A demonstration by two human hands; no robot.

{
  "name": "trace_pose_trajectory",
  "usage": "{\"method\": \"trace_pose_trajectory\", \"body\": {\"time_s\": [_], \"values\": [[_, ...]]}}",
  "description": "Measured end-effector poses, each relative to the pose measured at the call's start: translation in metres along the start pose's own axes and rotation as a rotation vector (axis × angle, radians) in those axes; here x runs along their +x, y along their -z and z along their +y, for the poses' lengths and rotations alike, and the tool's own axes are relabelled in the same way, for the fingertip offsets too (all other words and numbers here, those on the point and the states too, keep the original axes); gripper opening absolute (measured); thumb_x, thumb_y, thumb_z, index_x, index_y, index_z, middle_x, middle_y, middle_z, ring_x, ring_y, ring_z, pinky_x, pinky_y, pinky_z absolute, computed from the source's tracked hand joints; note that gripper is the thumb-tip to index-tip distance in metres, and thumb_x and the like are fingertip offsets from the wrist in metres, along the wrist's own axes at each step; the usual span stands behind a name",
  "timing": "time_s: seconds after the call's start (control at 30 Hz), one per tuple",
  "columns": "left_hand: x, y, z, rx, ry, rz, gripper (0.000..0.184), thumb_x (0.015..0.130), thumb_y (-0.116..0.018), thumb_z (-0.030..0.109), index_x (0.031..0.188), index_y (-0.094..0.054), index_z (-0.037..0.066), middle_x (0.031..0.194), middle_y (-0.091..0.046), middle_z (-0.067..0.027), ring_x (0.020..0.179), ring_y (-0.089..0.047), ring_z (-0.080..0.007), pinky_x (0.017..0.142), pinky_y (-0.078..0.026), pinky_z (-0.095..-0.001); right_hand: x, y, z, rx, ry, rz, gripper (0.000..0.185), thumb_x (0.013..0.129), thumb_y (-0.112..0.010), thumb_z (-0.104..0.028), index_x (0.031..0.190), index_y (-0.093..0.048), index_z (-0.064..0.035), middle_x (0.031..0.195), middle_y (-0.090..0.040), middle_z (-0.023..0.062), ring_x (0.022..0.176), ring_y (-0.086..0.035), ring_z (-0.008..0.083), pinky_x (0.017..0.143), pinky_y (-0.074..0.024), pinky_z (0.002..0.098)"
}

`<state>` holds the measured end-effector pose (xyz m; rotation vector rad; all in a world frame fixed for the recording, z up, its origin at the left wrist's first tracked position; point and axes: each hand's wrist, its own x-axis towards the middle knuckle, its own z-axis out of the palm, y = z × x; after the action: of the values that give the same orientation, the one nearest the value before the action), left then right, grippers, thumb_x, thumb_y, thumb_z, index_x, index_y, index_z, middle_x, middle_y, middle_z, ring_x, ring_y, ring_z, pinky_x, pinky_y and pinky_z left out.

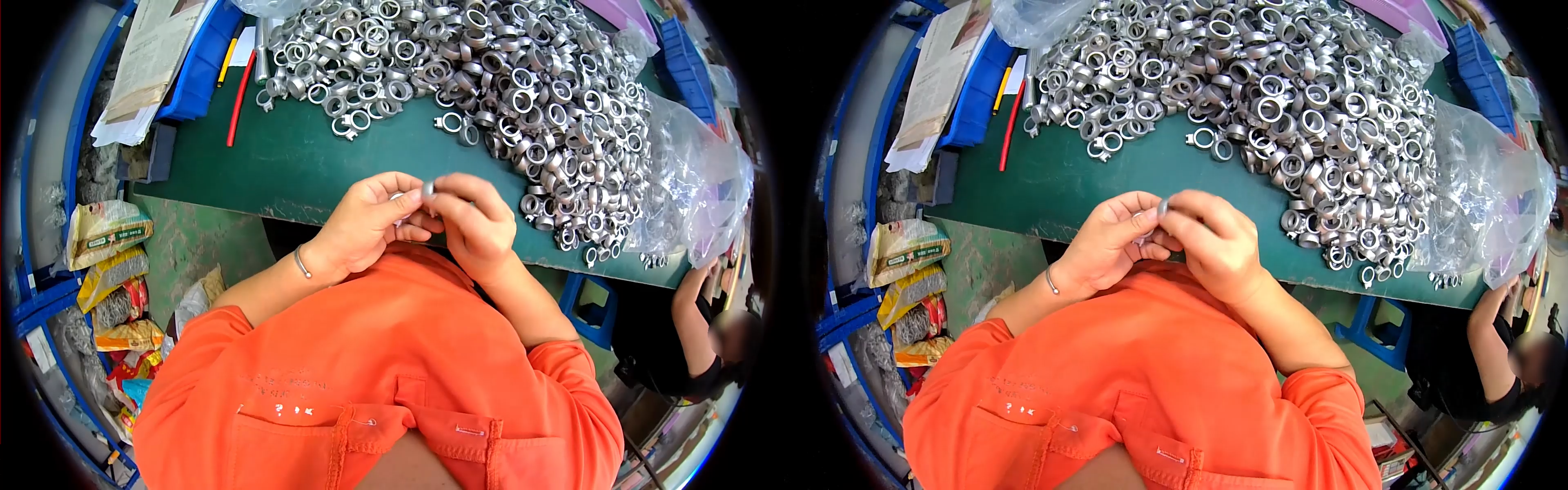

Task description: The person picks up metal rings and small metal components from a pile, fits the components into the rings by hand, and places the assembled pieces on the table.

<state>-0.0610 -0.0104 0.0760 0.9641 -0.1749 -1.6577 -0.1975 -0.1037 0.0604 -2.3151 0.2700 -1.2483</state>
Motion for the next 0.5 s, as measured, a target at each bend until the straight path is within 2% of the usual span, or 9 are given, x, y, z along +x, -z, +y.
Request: {"method": "trace_pose_trajectory", "body": {"time_s": [0.03, 0.1, 0.17, 0.27, 0.33, 0.37, 0.47, 0.5], "values": [[0.0007, 0.0054, -0.0024, -0.017, -0.013, -0.034, 0.015, 0.090, -0.051, 0.012, 0.099, -0.052, 0.001, 0.086, -0.059, -0.0075, 0.076, -0.063, -0.0175, 0.066, -0.053, -0.0259, -0.0011, -0.0007, -0.0009, 0.022, -0.025, -0.014, 0.023, 0.063, -0.061, 0.007, 0.084, -0.062, -0.0028, 0.086, -0.058, 0.0083, 0.066, -0.059, 0.0213, 0.055, -0.0492, 0.0282], [0.0004, 0.0080, -0.0019, -0.034, -0.004, -0.027, 0.014, 0.090, -0.051, 0.013, 0.097, -0.052, 0.001, 0.086, -0.059, -0.0076, 0.076, -0.062, -0.0172, 0.065, -0.053, -0.0255, -0.0018, -0.0015, -0.0038, 0.044, -0.047, -0.029, 0.023, 0.064, -0.062, 0.007, 0.084, -0.062, -0.0029, 0.086, -0.057, 0.0085, 0.066, -0.059, 0.0218, 0.055, -0.0491, 0.0283], [0.0007, 0.0089, -0.0016, -0.050, 0.003, -0.021, 0.013, 0.090, -0.051, 0.013, 0.096, -0.052, 0.001, 0.085, -0.059, -0.0076, 0.075, -0.062, -0.0169, 0.065, -0.053, -0.0252, 0.0010, -0.0026, -0.0044, 0.142, -0.238, -0.070, 0.023, 0.067, -0.063, 0.007, 0.087, -0.062, -0.0033, 0.085, -0.056, 0.0084, 0.067, -0.058, 0.0212, 0.055, -0.0484, 0.0275], [-0.0006, 0.0101, -0.0023, -0.070, -0.001, -0.004, 0.014, 0.090, -0.051, 0.015, 0.092, -0.052, 0.002, 0.083, -0.059, -0.0071, 0.071, -0.061, -0.0145, 0.062, -0.052, -0.0241, 0.0066, 0.0008, -0.0037, 0.204, -0.345, -0.133, 0.022, 0.071, -0.062, 0.007, 0.090, -0.062, -0.0036, 0.086, -0.056, 0.0080, 0.069, -0.059, 0.0196, 0.055, -0.0480, 0.0273], [-0.0013, 0.0105, -0.0012, -0.010, 0.008, -0.039, 0.015, 0.091, -0.050, 0.018, 0.090, -0.052, 0.003, 0.080, -0.058, -0.0061, 0.066, -0.059, -0.0116, 0.059, -0.051, -0.0228, 0.0059, 0.0021, -0.0020, 0.194, -0.337, -0.137, 0.018, 0.074, -0.062, 0.006, 0.090, -0.062, -0.0022, 0.084, -0.057, 0.0082, 0.066, -0.059, 0.0170, 0.053, -0.0477, 0.0252], [-0.0015, 0.0106, -0.0011, -0.011, 0.007, -0.038, 0.015, 0.091, -0.050, 0.018, 0.090, -0.052, 0.003, 0.080, -0.058, -0.0061, 0.066, -0.059, -0.0116, 0.059, -0.051, -0.0228, 0.0056, 0.0028, -0.0026, 0.235, -0.413, -0.154, 0.017, 0.075, -0.062, 0.005, 0.090, -0.062, -0.0014, 0.082, -0.058, 0.0084, 0.064, -0.059, 0.0159, 0.052, -0.0476, 0.0239], [-0.0013, 0.0067, 0.0006, -0.091, -0.001, -0.066, 0.014, 0.089, -0.054, 0.016, 0.093, -0.053, 0.002, 0.077, -0.058, -0.0047, 0.062, -0.057, -0.0090, 0.056, -0.050, -0.0215, 0.0041, 0.0020, -0.0049, 0.274, -0.520, -0.113, 0.015, 0.076, -0.063, 0.003, 0.091, -0.061, 0.0000, 0.077, -0.059, 0.0082, 0.060, -0.059, 0.0129, 0.051, -0.0475, 0.0217], [-0.0026, 0.0006, 0.0001, -0.003, -0.061, -0.003, 0.013, 0.088, -0.054, 0.012, 0.096, -0.053, 0.002, 0.077, -0.058, -0.0052, 0.060, -0.055, -0.0088, 0.053, -0.047, -0.0209, 0.0045, 0.0026, -0.0054, 0.261, -0.540, -0.102, 0.016, 0.075, -0.063, 0.003, 0.091, -0.062, 0.0000, 0.078, -0.060, 0.0081, 0.062, -0.060, 0.0128, 0.051, -0.0477, 0.0216]]}}
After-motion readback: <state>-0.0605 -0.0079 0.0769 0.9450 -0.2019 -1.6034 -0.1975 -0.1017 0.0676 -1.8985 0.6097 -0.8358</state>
